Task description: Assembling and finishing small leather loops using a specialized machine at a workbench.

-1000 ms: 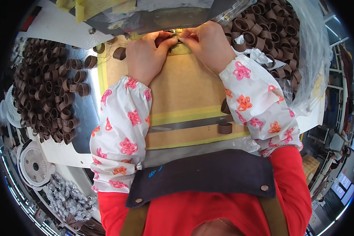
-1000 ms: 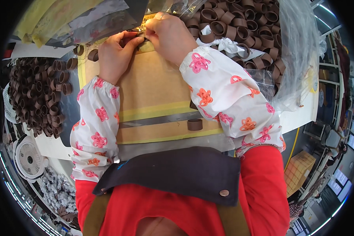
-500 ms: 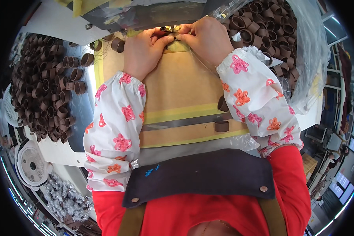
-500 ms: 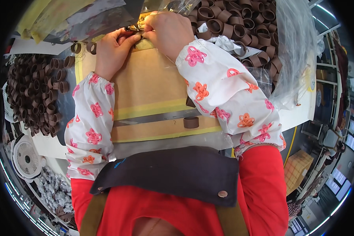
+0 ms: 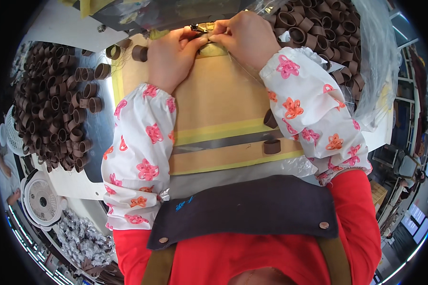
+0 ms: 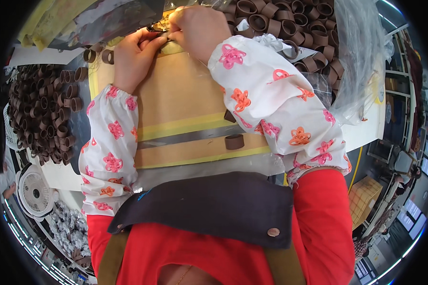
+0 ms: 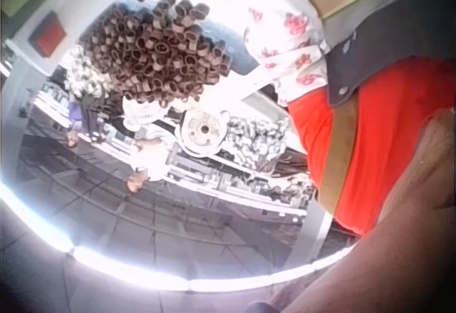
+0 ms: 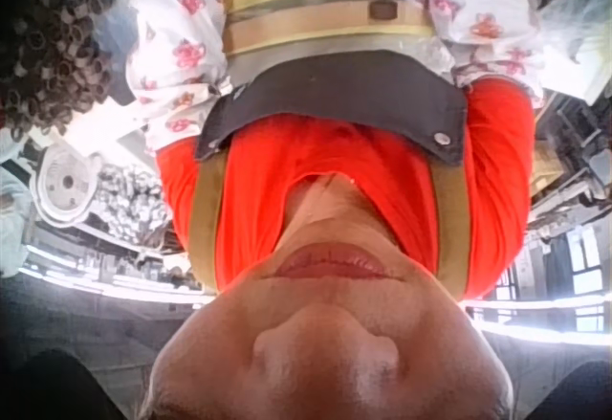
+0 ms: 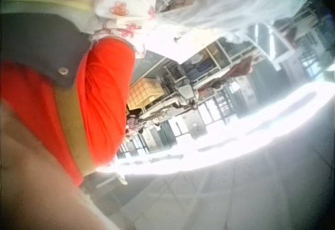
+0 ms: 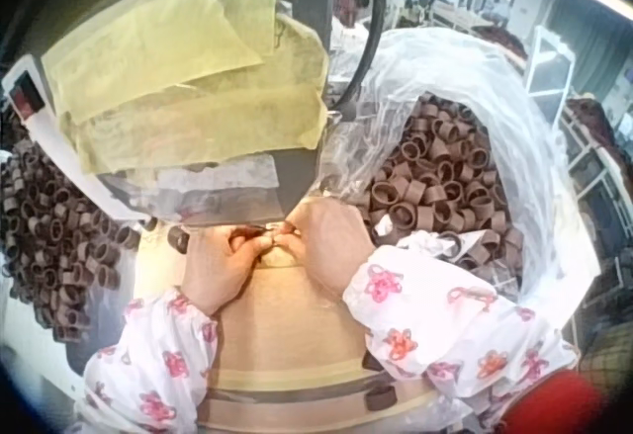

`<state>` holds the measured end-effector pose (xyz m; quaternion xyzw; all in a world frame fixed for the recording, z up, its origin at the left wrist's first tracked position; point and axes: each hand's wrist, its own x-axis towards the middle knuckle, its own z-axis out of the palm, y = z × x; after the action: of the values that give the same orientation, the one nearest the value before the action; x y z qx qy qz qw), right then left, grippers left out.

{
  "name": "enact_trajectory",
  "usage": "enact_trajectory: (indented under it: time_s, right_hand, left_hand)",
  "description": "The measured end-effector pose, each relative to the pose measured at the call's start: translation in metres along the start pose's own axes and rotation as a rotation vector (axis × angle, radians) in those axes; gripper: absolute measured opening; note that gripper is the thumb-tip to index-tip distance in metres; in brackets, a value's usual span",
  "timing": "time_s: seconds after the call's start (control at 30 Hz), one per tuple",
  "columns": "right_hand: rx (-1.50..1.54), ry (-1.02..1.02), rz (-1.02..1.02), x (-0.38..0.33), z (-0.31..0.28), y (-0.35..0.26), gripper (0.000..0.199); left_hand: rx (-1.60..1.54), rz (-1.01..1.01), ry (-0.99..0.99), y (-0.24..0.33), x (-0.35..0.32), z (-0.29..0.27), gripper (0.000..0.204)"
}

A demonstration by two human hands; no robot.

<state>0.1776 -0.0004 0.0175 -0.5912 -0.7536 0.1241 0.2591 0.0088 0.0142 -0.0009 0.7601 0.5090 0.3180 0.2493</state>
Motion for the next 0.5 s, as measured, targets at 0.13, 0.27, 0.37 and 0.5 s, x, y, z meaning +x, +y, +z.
enact_trajectory:
  time_s: [0.13, 0.27, 0.37, 0.5]
  right_hand:
    - [-0.056, 0.076, -0.098, -0.002, 0.002, 0.001, 0.020]
    - [0.004, 0.041, -0.155, 0.002, 0.000, 0.002, 0.017]
    - [0.101, -0.052, -0.182, 0.003, -0.003, 0.003, 0.015]
    - [0.163, -0.212, -0.182, -0.020, -0.011, -0.008, 0.013]
  left_hand:
    - [0.012, 0.010, 0.007, 0.003, 0.000, 0.001, 0.027]
    - [0.032, 0.078, 0.053, -0.005, 0.002, 0.004, 0.027]
    - [0.010, 0.103, -0.021, -0.009, 0.002, -0.004, 0.025]
    - [-0.070, 0.049, -0.246, 0.001, -0.022, -0.021, 0.026]
